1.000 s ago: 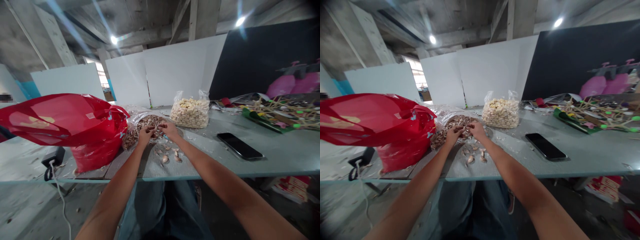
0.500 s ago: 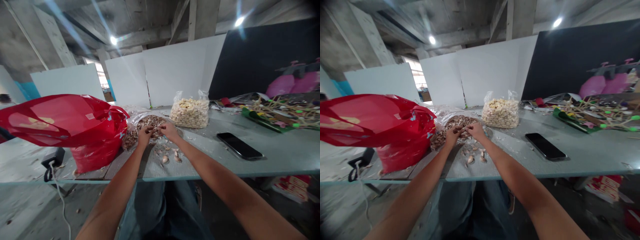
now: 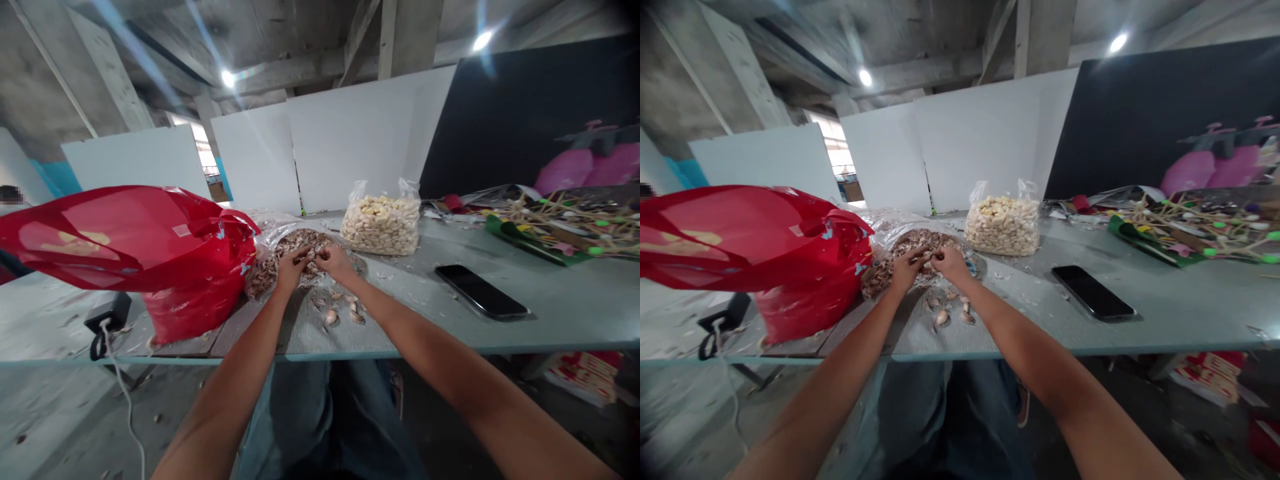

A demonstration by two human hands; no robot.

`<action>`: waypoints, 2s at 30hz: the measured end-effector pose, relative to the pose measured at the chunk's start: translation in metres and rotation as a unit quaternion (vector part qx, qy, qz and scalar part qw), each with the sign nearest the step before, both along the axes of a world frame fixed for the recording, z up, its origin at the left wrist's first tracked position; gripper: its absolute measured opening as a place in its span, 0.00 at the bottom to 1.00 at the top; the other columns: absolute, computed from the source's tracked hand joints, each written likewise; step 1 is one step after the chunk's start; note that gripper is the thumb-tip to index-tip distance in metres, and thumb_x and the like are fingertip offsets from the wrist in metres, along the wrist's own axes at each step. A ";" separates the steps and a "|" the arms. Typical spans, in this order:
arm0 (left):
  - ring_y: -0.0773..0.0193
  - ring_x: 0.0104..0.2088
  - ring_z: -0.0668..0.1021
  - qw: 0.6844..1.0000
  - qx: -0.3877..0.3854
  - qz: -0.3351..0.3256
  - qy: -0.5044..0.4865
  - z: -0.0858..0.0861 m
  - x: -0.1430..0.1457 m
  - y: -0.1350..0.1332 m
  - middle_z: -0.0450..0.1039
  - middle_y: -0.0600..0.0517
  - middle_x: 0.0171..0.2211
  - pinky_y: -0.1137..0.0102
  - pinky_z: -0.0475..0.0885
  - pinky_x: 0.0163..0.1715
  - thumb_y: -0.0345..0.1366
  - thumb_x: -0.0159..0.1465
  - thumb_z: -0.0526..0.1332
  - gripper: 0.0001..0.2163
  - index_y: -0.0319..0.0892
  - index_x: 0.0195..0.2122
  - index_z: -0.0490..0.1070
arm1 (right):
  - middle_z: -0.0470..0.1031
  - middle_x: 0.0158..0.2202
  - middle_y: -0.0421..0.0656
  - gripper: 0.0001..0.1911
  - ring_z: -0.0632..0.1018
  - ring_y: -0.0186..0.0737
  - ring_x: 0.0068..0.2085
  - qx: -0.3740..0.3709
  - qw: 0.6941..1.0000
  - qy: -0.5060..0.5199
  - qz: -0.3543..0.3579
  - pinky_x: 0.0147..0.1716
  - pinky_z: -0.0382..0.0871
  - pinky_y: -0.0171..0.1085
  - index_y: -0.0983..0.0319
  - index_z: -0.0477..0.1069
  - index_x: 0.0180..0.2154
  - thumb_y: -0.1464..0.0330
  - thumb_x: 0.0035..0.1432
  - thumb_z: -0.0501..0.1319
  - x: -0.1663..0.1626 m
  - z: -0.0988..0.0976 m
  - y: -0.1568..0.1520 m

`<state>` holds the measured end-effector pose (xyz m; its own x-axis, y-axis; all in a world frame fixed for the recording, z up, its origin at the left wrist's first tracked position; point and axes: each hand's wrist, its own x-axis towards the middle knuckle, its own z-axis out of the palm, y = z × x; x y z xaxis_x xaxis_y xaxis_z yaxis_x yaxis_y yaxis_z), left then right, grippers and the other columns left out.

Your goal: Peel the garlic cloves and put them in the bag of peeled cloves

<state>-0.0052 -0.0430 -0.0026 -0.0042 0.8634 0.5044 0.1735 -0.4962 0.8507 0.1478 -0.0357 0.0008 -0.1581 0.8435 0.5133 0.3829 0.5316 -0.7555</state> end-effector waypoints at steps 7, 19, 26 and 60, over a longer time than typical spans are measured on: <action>0.71 0.22 0.72 1.000 0.004 0.020 -0.005 -0.003 -0.003 0.002 0.79 0.49 0.35 0.74 0.70 0.21 0.43 0.49 0.69 0.18 0.42 0.40 0.80 | 0.76 0.24 0.42 0.11 0.78 0.39 0.27 -0.123 0.975 0.142 0.119 0.30 0.76 0.37 0.63 0.75 0.30 0.61 0.51 0.63 0.002 0.003 0.001; 0.70 0.21 0.70 0.997 0.029 0.041 0.057 -0.010 -0.008 0.008 0.78 0.50 0.32 0.75 0.65 0.21 0.41 0.52 0.67 0.14 0.44 0.39 0.80 | 0.76 0.21 0.42 0.08 0.77 0.39 0.26 -0.032 0.998 0.019 0.051 0.27 0.71 0.35 0.64 0.75 0.24 0.68 0.50 0.59 0.003 -0.002 0.005; 0.71 0.19 0.70 0.999 0.014 0.034 0.033 -0.006 -0.003 0.002 0.78 0.51 0.30 0.74 0.67 0.20 0.43 0.52 0.67 0.15 0.42 0.39 0.80 | 0.75 0.22 0.41 0.06 0.76 0.38 0.27 0.014 0.999 -0.016 -0.028 0.27 0.68 0.33 0.63 0.74 0.26 0.69 0.47 0.60 0.000 0.004 -0.004; 0.70 0.21 0.73 0.998 -0.046 -0.026 -0.047 0.000 0.000 -0.001 0.78 0.48 0.33 0.74 0.69 0.18 0.47 0.47 0.70 0.23 0.38 0.41 0.76 | 0.77 0.28 0.43 0.10 0.78 0.40 0.28 -0.086 0.975 0.165 0.122 0.28 0.76 0.39 0.61 0.75 0.34 0.62 0.50 0.63 0.003 0.005 -0.001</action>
